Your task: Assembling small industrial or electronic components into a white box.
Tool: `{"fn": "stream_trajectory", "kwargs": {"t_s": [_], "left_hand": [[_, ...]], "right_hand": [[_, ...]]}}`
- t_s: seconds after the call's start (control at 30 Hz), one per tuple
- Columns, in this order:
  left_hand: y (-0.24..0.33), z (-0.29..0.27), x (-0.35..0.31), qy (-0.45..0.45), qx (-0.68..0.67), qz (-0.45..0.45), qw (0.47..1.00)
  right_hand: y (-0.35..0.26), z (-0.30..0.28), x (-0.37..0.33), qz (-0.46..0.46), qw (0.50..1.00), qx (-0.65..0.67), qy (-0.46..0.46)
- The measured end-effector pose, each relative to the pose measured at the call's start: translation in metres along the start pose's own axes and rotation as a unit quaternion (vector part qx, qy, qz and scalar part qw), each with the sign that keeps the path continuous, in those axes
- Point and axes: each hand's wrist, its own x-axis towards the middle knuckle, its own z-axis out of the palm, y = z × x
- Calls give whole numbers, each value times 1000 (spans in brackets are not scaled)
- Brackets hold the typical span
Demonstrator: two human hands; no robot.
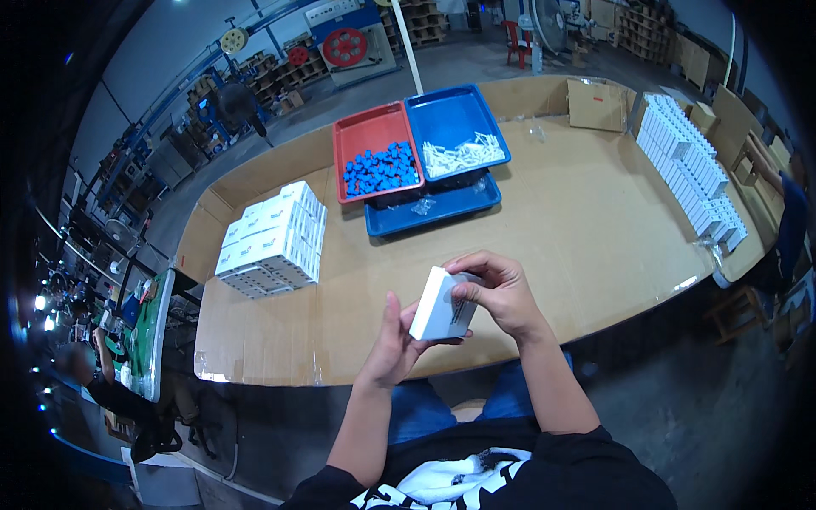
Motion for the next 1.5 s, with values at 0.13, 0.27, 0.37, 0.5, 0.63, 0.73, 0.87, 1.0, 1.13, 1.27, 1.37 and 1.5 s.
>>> {"fn": "stream_trajectory", "kwargs": {"t_s": [0.13, 0.27, 0.37, 0.5, 0.63, 0.73, 0.87, 1.0, 1.13, 1.27, 1.37, 1.5], "left_hand": [[-35, 9, 3, 52, 105, 31, 993], [-55, 26, 3, 120, 80, 153, 978], [-56, 26, 4, 117, 61, 153, 979], [-50, 17, -3, 158, 70, 101, 980], [-36, 9, -8, 66, -172, -91, 979], [-44, 25, -6, 157, -85, -142, 974], [-59, 38, -8, 173, -130, -105, 971], [-72, 39, -5, 153, -67, -110, 980], [-79, 41, -4, 170, -71, -93, 978], [-83, 38, -5, 164, -56, -80, 982], [-90, 34, -5, 171, -36, -74, 982], [-91, 29, -5, 168, -29, -76, 982]], "right_hand": [[6, 9, -14, 37, 998, -52, -23], [19, 26, -36, 52, 994, -75, 62], [30, 35, -42, 28, 994, -81, 69], [39, 30, -43, 17, 991, -94, 95], [34, 15, -51, -92, 955, -281, -5], [41, 10, -58, -131, 925, -347, -78], [52, 4, -62, -170, 904, -385, -73], [69, -6, -72, -227, 890, -394, -44], [73, -6, -73, -258, 882, -394, -34], [72, -3, -75, -260, 881, -395, -17], [71, -1, -76, -266, 873, -408, -14], [74, -1, -74, -261, 874, -409, -23]]}}
